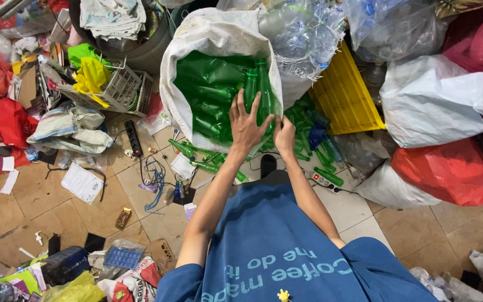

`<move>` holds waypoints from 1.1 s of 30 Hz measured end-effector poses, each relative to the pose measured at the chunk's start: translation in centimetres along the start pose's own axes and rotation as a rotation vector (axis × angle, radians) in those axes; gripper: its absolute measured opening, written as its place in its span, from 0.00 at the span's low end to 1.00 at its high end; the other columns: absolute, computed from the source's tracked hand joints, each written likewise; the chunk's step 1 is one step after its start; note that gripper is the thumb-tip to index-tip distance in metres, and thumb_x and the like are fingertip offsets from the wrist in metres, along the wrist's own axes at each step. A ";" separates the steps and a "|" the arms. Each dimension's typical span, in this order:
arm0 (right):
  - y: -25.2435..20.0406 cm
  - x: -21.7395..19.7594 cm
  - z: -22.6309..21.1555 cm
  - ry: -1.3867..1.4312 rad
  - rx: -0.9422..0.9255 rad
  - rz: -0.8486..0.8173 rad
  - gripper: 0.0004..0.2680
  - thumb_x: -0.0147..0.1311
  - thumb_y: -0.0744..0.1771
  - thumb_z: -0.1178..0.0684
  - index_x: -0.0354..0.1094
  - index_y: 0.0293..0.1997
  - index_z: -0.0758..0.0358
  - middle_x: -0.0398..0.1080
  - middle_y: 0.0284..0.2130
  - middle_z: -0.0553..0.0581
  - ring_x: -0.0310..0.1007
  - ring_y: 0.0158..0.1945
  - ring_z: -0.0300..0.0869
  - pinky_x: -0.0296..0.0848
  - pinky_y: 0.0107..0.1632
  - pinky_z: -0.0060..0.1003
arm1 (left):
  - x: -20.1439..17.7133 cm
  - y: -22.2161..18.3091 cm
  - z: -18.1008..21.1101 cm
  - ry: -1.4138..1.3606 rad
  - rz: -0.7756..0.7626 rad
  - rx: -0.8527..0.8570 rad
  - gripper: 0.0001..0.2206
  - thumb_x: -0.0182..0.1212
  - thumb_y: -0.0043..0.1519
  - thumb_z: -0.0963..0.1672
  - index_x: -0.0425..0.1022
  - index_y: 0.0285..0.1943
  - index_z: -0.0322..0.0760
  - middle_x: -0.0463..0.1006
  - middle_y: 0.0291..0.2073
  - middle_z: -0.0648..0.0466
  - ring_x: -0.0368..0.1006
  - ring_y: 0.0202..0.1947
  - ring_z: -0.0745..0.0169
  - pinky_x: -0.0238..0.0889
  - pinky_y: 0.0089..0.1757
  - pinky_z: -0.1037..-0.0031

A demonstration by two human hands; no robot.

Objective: The person sorts green plastic bottles from a pile on the floor into a large white sack. They repeatedly pick up handfuls of bottles, place them into the sack, and occasionally adjust the sack's position to accommodate more items.

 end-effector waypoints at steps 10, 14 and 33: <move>-0.8 -1.1 -2.3 -0.046 -0.034 -0.008 0.11 0.48 0.73 0.51 0.67 0.38 0.72 0.66 0.21 0.67 0.66 0.23 0.52 0.63 0.30 0.47 | 0.7 3.5 -0.5 0.039 -0.206 -0.035 0.43 0.76 0.43 0.56 0.66 0.72 0.56 0.45 0.76 0.48 0.53 0.68 0.33 0.63 0.51 0.38; -0.8 -1.1 -3.4 -0.116 -0.132 0.046 0.14 0.50 0.73 0.51 0.62 0.33 0.73 0.64 0.22 0.68 0.62 0.23 0.56 0.60 0.30 0.48 | 1.6 4.8 -0.6 0.107 -0.214 -0.013 0.44 0.77 0.44 0.54 0.64 0.74 0.52 0.44 0.77 0.45 0.51 0.70 0.33 0.64 0.52 0.40; 3.1 -2.6 -5.8 -0.073 -0.034 -0.026 0.09 0.56 0.69 0.54 0.70 0.37 0.73 0.72 0.23 0.63 0.71 0.25 0.46 0.68 0.31 0.43 | 1.7 5.4 -0.6 -0.155 -0.195 -0.081 0.51 0.77 0.46 0.46 0.45 0.79 0.45 0.51 0.67 0.33 0.50 0.66 0.28 0.57 0.58 0.46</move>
Point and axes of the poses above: each hand's wrist, its own y-axis towards the middle knuckle, its own x-axis out of the palm, z = x × y, the point moved 5 cm from there along y, towards the middle knuckle
